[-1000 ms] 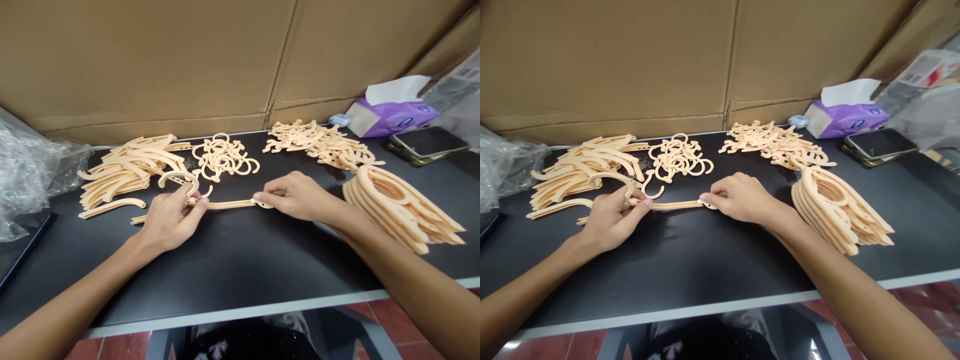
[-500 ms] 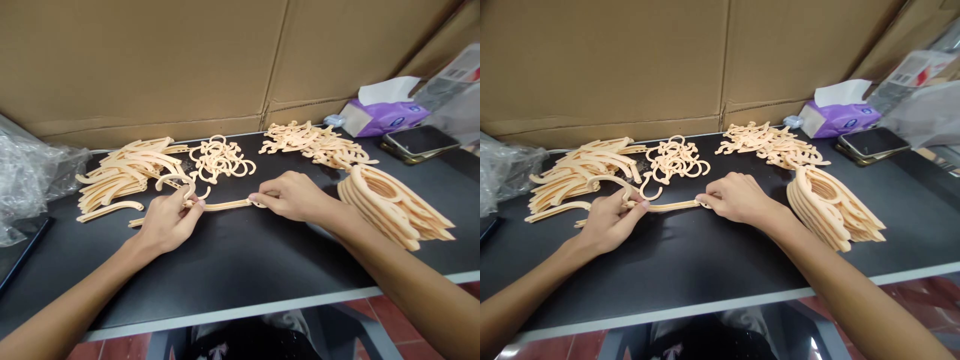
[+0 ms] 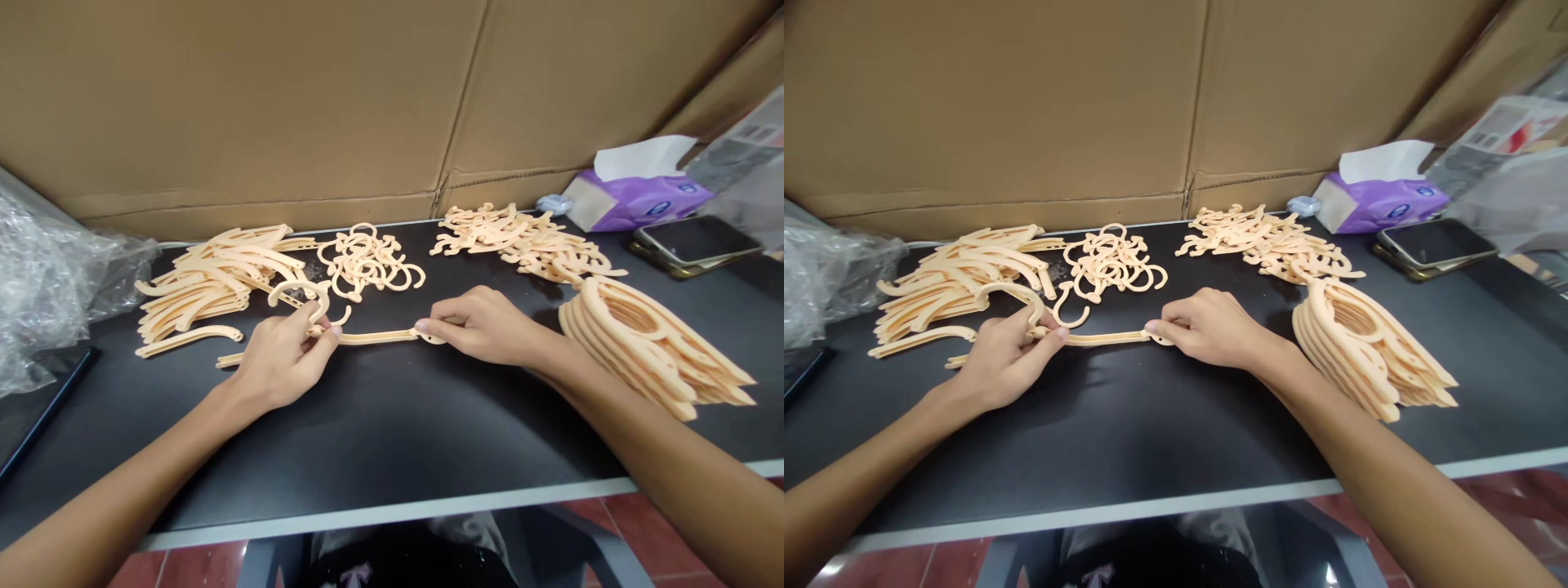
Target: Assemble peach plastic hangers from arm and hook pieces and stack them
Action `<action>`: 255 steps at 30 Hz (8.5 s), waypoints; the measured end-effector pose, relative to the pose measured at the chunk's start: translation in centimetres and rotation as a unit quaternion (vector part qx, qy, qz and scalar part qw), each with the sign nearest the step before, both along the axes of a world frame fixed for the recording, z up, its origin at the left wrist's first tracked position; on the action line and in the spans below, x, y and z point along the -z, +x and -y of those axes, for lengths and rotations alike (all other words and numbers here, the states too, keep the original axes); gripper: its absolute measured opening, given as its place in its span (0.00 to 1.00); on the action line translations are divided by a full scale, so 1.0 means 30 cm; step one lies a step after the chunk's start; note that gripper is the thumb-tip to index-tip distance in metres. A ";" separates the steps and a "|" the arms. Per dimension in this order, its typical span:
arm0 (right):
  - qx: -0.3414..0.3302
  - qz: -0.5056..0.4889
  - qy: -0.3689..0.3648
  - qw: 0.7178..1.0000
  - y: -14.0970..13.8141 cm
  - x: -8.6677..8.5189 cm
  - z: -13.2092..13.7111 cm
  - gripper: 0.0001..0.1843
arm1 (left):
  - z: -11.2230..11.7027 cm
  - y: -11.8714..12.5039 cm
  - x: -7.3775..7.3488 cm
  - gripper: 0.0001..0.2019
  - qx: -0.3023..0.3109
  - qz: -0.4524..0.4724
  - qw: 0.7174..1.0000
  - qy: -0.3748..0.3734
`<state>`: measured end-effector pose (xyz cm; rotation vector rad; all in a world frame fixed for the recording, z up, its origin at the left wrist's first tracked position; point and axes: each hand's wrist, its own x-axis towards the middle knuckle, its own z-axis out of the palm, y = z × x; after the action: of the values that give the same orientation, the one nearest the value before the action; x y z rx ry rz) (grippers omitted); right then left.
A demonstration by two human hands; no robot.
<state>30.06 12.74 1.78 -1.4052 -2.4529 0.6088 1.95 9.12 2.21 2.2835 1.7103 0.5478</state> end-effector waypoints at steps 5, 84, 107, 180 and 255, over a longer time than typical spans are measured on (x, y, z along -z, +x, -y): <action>-0.013 0.008 0.029 0.999 0.009 0.017 0.000 0.26 | -0.003 -0.005 0.001 0.09 -0.007 0.022 1.000 0.003; -0.154 0.160 0.172 0.960 -0.029 -0.020 0.063 0.18 | -0.057 -0.034 -0.028 0.17 -0.008 0.090 0.991 -0.099; 0.000 0.022 0.143 0.989 -0.028 0.014 0.037 0.15 | -0.034 -0.022 -0.028 0.15 -0.031 0.165 0.985 -0.042; 0.215 -0.045 0.128 0.967 0.028 0.037 -0.064 0.10 | -0.023 -0.028 0.030 0.15 0.010 0.212 0.972 0.096; -0.094 -0.079 0.254 0.959 -0.305 -0.036 0.126 0.15 | -0.037 -0.018 -0.018 0.15 -0.063 0.282 0.955 0.062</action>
<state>20.91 8.96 2.86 -0.8955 -2.3909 0.0986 1.39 10.22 2.75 1.8372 1.5583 1.2267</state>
